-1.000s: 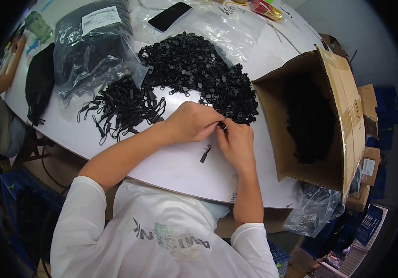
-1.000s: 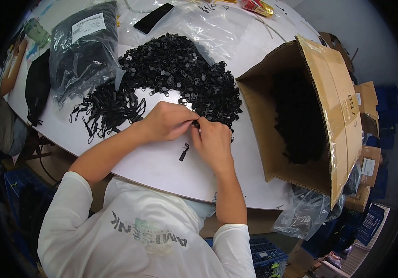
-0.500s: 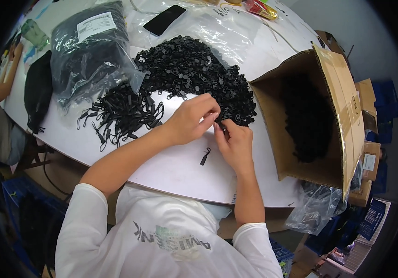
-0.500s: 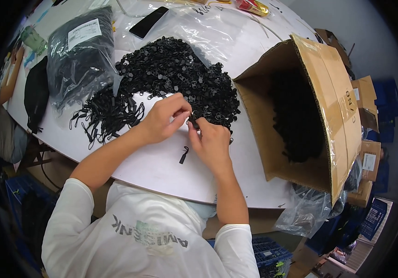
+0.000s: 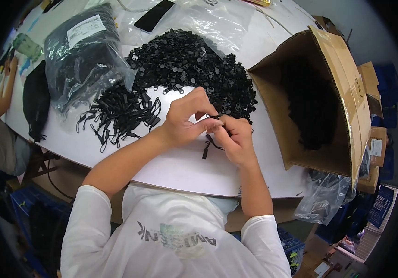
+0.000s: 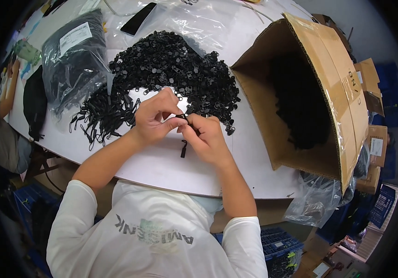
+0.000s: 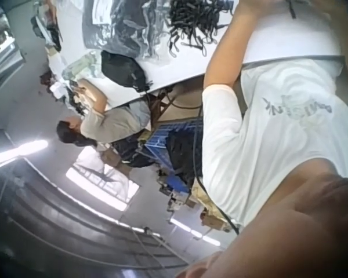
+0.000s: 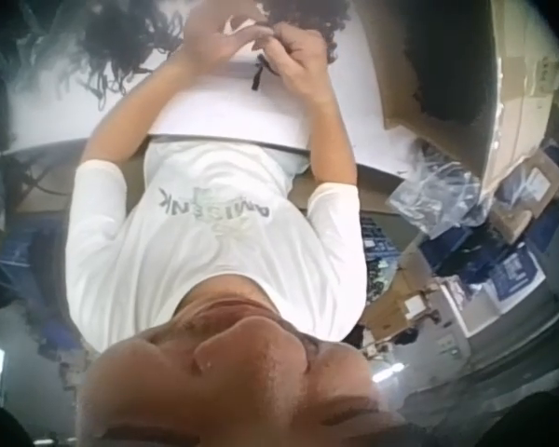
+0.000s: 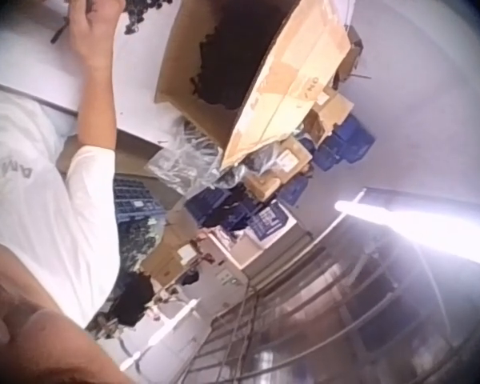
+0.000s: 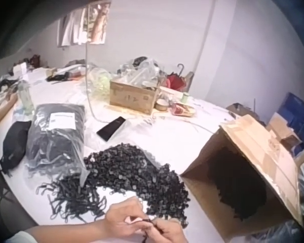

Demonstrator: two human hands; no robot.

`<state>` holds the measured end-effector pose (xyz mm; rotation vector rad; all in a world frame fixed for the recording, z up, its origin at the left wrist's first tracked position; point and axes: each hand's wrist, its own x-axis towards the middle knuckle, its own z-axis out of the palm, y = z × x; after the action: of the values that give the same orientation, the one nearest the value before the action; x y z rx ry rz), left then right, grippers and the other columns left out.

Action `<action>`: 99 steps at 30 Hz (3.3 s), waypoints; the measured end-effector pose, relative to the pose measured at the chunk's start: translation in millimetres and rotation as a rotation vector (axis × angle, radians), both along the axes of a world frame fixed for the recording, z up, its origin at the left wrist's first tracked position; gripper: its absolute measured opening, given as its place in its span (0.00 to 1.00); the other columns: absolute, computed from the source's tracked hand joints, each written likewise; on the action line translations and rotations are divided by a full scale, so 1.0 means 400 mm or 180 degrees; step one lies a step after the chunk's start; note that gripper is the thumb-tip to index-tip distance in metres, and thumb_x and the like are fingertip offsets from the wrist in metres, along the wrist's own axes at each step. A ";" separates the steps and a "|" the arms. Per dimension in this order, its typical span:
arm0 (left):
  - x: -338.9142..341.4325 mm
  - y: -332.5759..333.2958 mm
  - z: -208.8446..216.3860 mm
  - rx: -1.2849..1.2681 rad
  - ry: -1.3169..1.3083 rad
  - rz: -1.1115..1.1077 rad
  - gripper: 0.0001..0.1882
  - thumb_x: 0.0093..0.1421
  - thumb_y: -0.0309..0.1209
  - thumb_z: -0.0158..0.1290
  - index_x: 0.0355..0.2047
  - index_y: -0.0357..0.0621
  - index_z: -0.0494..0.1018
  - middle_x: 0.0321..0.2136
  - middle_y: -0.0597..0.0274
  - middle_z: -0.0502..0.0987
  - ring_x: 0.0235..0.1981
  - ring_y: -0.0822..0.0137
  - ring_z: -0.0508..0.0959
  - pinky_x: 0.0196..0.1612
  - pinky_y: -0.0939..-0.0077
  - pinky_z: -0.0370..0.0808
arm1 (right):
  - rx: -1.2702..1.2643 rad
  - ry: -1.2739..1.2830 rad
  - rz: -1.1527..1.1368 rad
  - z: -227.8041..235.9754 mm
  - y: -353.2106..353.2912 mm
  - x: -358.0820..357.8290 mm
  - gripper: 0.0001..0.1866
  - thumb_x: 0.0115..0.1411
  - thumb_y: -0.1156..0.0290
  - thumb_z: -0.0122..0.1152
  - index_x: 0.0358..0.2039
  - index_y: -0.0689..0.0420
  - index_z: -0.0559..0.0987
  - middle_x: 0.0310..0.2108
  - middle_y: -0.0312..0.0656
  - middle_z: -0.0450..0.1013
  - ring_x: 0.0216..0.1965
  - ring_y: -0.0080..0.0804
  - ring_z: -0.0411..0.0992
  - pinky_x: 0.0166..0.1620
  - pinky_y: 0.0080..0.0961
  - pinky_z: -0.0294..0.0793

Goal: Assembling and sorting small black plastic garment tags at a workbench.

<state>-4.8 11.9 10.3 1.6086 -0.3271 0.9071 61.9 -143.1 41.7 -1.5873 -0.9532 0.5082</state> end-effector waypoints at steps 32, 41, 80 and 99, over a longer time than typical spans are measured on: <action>0.026 0.059 -0.024 0.0243 0.0669 -0.0549 0.05 0.52 0.24 0.59 0.31 0.39 0.76 0.29 0.62 0.75 0.28 0.72 0.73 0.32 0.78 0.69 | -0.0205 -0.0088 -0.0135 -0.037 0.020 -0.008 0.11 0.59 0.73 0.52 0.21 0.63 0.71 0.10 0.38 0.62 0.11 0.22 0.58 0.18 0.23 0.56; 0.022 0.072 -0.032 0.0029 0.1222 -0.0814 0.06 0.54 0.27 0.58 0.33 0.39 0.77 0.29 0.62 0.75 0.30 0.71 0.72 0.35 0.79 0.69 | -0.0310 -0.0762 -0.0385 -0.044 0.023 -0.005 0.09 0.59 0.73 0.54 0.24 0.63 0.74 0.12 0.39 0.64 0.12 0.22 0.60 0.18 0.22 0.58; 0.004 0.041 -0.003 0.0454 0.0580 0.0467 0.07 0.47 0.20 0.62 0.23 0.41 0.74 0.26 0.61 0.69 0.24 0.69 0.70 0.25 0.77 0.67 | -0.0462 0.0412 -0.0279 -0.024 0.017 -0.010 0.14 0.60 0.69 0.55 0.19 0.62 0.74 0.09 0.31 0.59 0.11 0.15 0.56 0.16 0.20 0.50; 0.004 0.033 0.020 0.1811 -0.0673 0.0921 0.05 0.46 0.22 0.60 0.23 0.40 0.74 0.19 0.65 0.68 0.14 0.68 0.69 0.14 0.78 0.64 | 0.0991 0.1948 -0.0820 -0.058 0.061 -0.076 0.17 0.66 0.67 0.48 0.20 0.59 0.74 0.13 0.27 0.63 0.13 0.11 0.54 0.16 0.14 0.50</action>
<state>-3.3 25.3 18.4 2.1216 -0.5449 1.2892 31.4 -118.8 18.6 -1.1450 -0.3356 0.5838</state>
